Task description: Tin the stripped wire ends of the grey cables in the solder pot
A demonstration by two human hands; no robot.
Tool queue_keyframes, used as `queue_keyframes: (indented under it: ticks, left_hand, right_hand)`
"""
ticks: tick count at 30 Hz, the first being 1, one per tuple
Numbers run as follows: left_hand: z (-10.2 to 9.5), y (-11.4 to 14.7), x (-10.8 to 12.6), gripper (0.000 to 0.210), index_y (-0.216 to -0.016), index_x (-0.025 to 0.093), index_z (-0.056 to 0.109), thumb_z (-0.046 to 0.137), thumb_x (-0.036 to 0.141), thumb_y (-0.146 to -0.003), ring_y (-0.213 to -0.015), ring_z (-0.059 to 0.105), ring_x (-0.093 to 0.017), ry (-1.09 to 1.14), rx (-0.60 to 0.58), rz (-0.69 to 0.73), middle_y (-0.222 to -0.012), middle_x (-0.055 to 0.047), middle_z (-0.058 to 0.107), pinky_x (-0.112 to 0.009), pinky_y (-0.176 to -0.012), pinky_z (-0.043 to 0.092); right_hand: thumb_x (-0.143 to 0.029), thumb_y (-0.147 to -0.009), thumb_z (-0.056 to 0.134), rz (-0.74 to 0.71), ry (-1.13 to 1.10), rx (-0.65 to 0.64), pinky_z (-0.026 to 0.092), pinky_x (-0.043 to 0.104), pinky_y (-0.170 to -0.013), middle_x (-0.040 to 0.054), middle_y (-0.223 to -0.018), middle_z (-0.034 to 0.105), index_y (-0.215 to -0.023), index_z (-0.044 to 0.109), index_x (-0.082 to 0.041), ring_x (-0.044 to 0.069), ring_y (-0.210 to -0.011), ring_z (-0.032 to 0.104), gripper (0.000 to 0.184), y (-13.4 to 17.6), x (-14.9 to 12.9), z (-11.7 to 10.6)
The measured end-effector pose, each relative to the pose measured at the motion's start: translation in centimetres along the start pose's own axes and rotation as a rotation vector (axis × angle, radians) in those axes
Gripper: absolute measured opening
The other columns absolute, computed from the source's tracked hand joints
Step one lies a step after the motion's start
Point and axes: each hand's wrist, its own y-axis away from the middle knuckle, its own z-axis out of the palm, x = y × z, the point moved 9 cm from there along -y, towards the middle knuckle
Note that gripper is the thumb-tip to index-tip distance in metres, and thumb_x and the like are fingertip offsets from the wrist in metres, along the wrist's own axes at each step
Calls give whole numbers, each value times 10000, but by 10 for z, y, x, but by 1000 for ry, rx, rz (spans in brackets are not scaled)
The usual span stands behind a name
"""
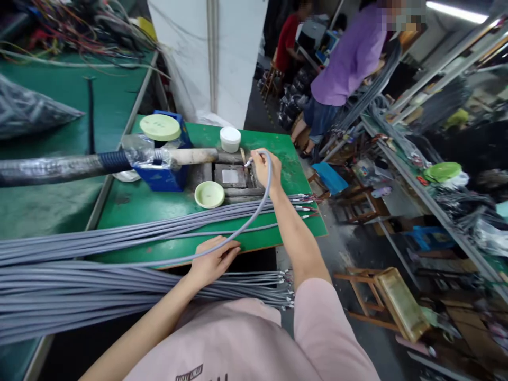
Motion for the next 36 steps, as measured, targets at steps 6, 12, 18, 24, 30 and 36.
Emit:
queue_keyframes:
  ticks: [6, 12, 18, 24, 30, 36]
  left_hand:
    - [0, 1, 1, 204, -901, 196, 661, 483, 292, -924, -662, 571, -139, 42, 0, 18, -704, -16, 651, -259, -646, 422]
    - [3, 2, -1, 205, -920, 192, 658, 481, 295, -924, -686, 583, -149, 49, -25, 10, -725, -22, 657, -268, -664, 437]
    - [2, 2, -2, 214, -922, 205, 661, 476, 313, -927, -690, 588, -148, 51, -46, -8, -732, -22, 658, -270, -656, 440]
    - [2, 1, -4, 205, -917, 211, 673, 495, 313, -916, -672, 590, -145, 45, -49, -30, -712, -21, 653, -260, -635, 441]
    - [4, 1, -1, 253, -959, 205, 690, 495, 359, -910, -745, 629, -168, 292, -215, -90, -794, -48, 690, -286, -697, 483]
    - [-10, 32, 91, 441, -1164, 215, 664, 528, 508, -865, -919, 694, -233, 1377, -950, 107, -980, -92, 733, -303, -760, 544]
  right_hand:
    - [-409, -899, 463, -1, 42, -47, 474, 250, -743, 2, -753, 711, -806, 658, -199, 150, -756, 668, 301, 1, 2, 24]
    - [-401, -903, 460, -4, 70, -83, 463, 243, -742, 2, -743, 715, -771, 666, -196, 148, -741, 659, 319, 2, -4, 41]
    - [-415, -903, 456, -1, 110, -106, 450, 254, -741, 6, -752, 713, -757, 668, -197, 158, -755, 654, 337, 0, -1, 53]
    - [-393, -890, 482, 13, 173, -133, 444, 248, -695, 4, -711, 703, -722, 670, -191, 150, -693, 633, 323, -3, 8, 64]
    - [-378, -903, 480, -42, 56, -80, 476, 276, -749, 28, -757, 720, -784, 676, -184, 171, -758, 666, 300, 1, -14, 35]
    - [-376, -915, 486, -180, -60, -71, 507, 331, -828, 41, -877, 734, -890, 682, -217, 193, -870, 675, 254, 38, -68, -31]
